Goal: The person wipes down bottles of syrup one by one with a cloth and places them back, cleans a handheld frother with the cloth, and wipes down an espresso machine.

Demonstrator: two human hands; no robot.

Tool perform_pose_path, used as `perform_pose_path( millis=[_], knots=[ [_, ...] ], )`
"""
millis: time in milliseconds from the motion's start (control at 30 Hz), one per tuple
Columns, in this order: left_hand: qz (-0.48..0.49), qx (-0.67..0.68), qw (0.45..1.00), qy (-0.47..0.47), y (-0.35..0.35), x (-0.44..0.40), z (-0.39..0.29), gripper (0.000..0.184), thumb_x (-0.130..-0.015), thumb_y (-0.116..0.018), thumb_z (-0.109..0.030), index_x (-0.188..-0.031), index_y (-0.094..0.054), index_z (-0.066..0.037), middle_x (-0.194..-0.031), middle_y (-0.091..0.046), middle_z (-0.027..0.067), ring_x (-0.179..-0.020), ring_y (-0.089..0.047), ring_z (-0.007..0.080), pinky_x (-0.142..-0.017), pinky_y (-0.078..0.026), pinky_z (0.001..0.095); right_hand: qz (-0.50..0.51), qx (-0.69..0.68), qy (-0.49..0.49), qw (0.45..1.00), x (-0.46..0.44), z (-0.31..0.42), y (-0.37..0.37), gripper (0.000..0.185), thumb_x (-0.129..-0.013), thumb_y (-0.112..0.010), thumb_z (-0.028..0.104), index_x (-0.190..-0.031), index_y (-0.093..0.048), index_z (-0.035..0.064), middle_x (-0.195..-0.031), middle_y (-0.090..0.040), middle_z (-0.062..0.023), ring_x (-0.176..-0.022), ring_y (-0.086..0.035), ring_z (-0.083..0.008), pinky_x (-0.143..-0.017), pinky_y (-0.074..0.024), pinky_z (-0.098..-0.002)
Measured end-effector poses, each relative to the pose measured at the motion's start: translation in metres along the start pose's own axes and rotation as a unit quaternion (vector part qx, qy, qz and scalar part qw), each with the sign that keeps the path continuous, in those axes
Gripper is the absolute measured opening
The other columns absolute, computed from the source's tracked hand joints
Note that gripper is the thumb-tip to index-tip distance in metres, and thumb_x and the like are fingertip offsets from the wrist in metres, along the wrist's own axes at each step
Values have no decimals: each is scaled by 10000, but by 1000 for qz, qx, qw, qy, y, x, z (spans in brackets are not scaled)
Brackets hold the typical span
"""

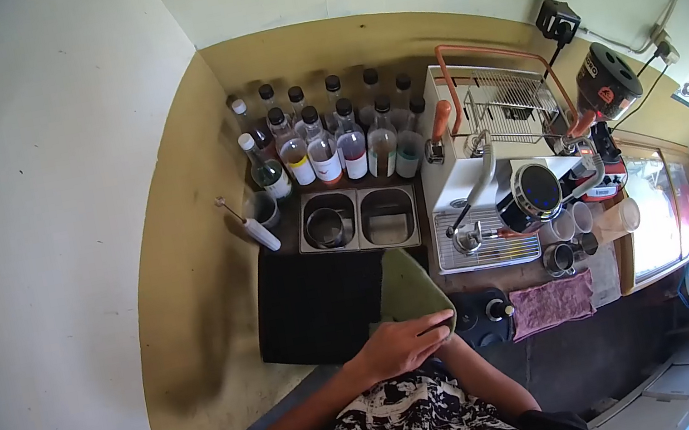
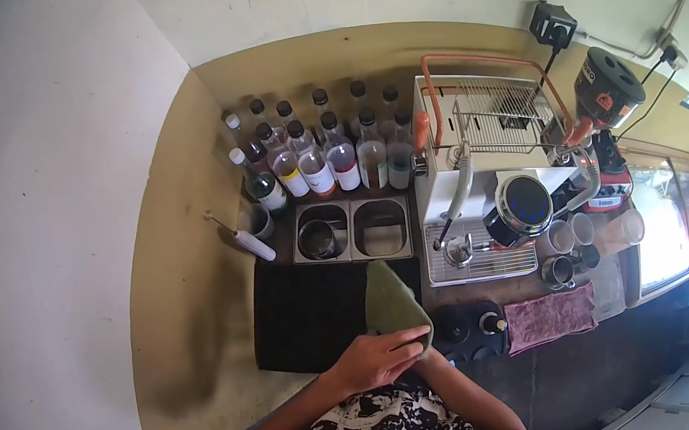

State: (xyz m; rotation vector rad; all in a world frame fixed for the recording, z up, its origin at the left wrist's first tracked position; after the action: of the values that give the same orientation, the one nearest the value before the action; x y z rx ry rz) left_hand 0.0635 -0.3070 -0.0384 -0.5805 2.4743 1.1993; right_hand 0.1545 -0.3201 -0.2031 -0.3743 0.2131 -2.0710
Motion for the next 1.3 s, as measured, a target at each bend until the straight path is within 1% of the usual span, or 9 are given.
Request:
perform_pose_path(
  millis=[233,433,533,567,667,700,867,1100,1300],
  knots=[
    [81,47,996,-6,-5,7,-19,228,-811,-717,-193,-1018,-656,-120,-1196,-611,32,-796,-674,188,-619,-567,286,-6,113,86,990,-16,57,-17,520,-772,-691,242,-1230,-528,57,-1184,-548,-112,-1081,-539,-258,-912,-438,-406],
    [-21,4,997,-74,64,-25,13,222,-774,-751,-150,-968,-657,-98,-1021,-654,55,-848,-662,224,-725,-552,318,-6,267,227,936,19,113,-26,575,-765,-697,308,-1259,-518,75,-1193,-532,-104,-1066,-534,-284,-893,-436,-429],
    [-63,-56,996,26,106,-57,52,168,-794,-724,-125,-940,-660,-74,-970,-659,85,-887,-648,262,-776,-526,349,32,484,306,819,44,158,-43,603,-762,-700,341,-1274,-513,83,-1198,-524,-99,-1058,-531,-298,-883,-435,-440],
    [-62,-63,995,50,114,-65,64,170,-800,-716,-123,-946,-656,-61,-964,-658,91,-891,-645,267,-774,-522,350,24,615,311,724,48,163,-56,611,-756,-689,360,-1274,-513,87,-1154,-536,-100,-1004,-539,-316,-842,-437,-451],
    [-68,-42,992,98,126,-99,93,187,-826,-691,-185,-920,-650,-28,-893,-653,114,-852,-634,295,-740,-508,356,-94,689,367,618,37,111,-67,465,-712,-658,359,-1094,-600,101,-881,-574,-96,-779,-566,-296,-647,-428,-451],
    [-48,-41,992,106,126,-113,104,200,-840,-677,-197,-935,-647,-23,-889,-654,128,-845,-632,307,-732,-505,352,31,722,336,604,29,115,-85,398,-704,-656,335,-1030,-617,109,-835,-580,-95,-757,-578,-285,-622,-432,-447],
    [-52,-104,985,125,129,-196,163,238,-833,-666,-211,-976,-635,-23,-915,-666,145,-872,-634,323,-758,-496,388,132,598,317,724,40,134,-73,282,-705,-655,281,-930,-622,114,-767,-578,-88,-725,-593,-262,-584,-433,-427],
    [19,-255,950,177,100,-305,276,596,-761,-676,-182,-1294,-444,-49,-1048,-640,229,-1005,-611,377,-861,-500,421,73,559,293,772,42,128,-53,320,-708,-676,273,-963,-599,96,-805,-580,-94,-755,-596,-259,-620,-440,-414],
    [58,-238,923,298,64,-323,336,699,-698,-615,-60,-1351,-365,-50,-1101,-598,291,-1079,-571,415,-922,-476,445,39,545,278,790,40,133,-32,355,-711,-694,266,-992,-579,81,-837,-581,-99,-780,-598,-256,-652,-446,-404]
  ],
)
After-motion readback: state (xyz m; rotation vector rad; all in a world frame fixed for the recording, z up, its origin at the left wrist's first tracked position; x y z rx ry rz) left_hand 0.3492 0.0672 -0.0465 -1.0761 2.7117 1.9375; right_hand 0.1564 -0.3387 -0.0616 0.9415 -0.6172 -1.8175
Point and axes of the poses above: each hand's wrist, its own x-axis away from the middle knuckle, its own y-axis out of the back of the hand, z = x × y, the point moved 7 cm from there along -x, towards the middle knuckle
